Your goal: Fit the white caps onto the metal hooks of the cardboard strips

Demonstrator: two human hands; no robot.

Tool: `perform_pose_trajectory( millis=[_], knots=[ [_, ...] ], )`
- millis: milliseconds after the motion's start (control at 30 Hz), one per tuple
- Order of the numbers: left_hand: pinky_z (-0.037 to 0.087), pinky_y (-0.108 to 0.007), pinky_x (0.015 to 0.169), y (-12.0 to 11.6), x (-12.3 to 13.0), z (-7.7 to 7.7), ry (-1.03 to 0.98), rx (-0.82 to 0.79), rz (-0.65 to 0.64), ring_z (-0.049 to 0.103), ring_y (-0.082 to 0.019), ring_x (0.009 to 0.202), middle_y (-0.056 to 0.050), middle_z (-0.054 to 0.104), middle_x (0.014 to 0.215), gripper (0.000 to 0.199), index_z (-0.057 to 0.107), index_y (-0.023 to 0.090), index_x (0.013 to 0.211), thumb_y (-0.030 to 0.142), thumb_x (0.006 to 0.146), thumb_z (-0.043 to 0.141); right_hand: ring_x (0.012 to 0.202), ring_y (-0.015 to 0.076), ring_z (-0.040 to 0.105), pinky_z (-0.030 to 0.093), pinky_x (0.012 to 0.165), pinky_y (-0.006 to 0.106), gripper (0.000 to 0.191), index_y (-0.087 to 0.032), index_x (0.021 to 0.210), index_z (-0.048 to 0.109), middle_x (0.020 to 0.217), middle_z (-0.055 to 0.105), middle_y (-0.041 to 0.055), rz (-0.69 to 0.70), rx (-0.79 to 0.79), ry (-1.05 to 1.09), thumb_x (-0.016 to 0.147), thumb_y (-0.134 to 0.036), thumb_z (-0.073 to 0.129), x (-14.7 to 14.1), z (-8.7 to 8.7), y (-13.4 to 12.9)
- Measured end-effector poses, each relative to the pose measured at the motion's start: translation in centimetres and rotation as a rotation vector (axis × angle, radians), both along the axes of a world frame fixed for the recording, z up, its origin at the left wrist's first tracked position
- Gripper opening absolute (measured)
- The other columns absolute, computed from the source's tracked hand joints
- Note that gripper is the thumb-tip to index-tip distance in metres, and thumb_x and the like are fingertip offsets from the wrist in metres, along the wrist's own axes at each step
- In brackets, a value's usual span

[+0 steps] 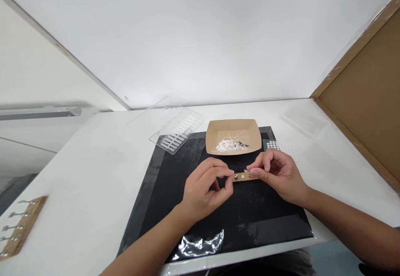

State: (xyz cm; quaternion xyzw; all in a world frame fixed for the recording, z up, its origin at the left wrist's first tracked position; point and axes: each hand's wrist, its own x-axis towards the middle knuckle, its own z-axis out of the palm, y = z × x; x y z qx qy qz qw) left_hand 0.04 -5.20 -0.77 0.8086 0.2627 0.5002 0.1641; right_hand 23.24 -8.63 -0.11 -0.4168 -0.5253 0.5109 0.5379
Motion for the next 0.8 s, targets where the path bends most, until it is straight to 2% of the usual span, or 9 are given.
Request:
perform_pose_trajectory(
  millis=[133, 300, 467, 800],
  knots=[
    [0.052, -0.015, 0.048, 0.1, -0.1, -0.1, 0.012, 0.003, 0.016, 0.067, -0.011, 0.073, -0.006, 0.074, 0.095, 0.018, 0.074, 0.019, 0.106, 0.007, 0.092, 0.073, 0.088, 0.0184, 0.079, 0.066, 0.074, 0.029, 0.039, -0.023, 0.075, 0.053, 0.095, 0.081, 0.0051, -0.003, -0.010, -0.011, 0.089, -0.033, 0.088, 0.1, -0.1, 0.2],
    [0.054, -0.015, 0.051, 0.4, -0.2, -0.2, 0.020, -0.010, 0.072, 0.069, -0.011, 0.077, -0.006, 0.075, 0.097, 0.019, 0.076, 0.019, 0.109, 0.006, 0.095, 0.072, 0.088, 0.0187, 0.078, 0.064, 0.074, 0.031, 0.037, -0.023, 0.075, 0.053, 0.100, 0.082, 0.0069, -0.027, 0.094, -0.129, 0.093, -0.033, 0.084, 0.3, -0.2, 0.5],
    [0.053, -0.014, 0.049, 1.0, -0.6, -0.2, 0.043, -0.077, 0.176, 0.067, -0.010, 0.073, -0.006, 0.074, 0.097, 0.010, 0.075, 0.018, 0.105, 0.013, 0.099, 0.069, 0.090, 0.0190, 0.078, 0.063, 0.073, 0.031, 0.035, -0.023, 0.075, 0.054, 0.099, 0.081, 0.0060, -0.031, 0.161, -0.207, 0.095, -0.031, 0.081, 0.3, -0.4, 0.6],
    [0.050, -0.013, 0.046, 2.0, -1.4, 0.0, 0.062, -0.202, 0.236, 0.062, -0.011, 0.069, -0.003, 0.067, 0.089, 0.005, 0.068, 0.019, 0.097, 0.018, 0.099, 0.064, 0.093, 0.0193, 0.078, 0.064, 0.074, 0.032, 0.032, -0.023, 0.077, 0.054, 0.100, 0.081, 0.0051, -0.019, 0.186, -0.217, 0.095, -0.028, 0.080, 0.5, -0.7, 0.6]
  ],
)
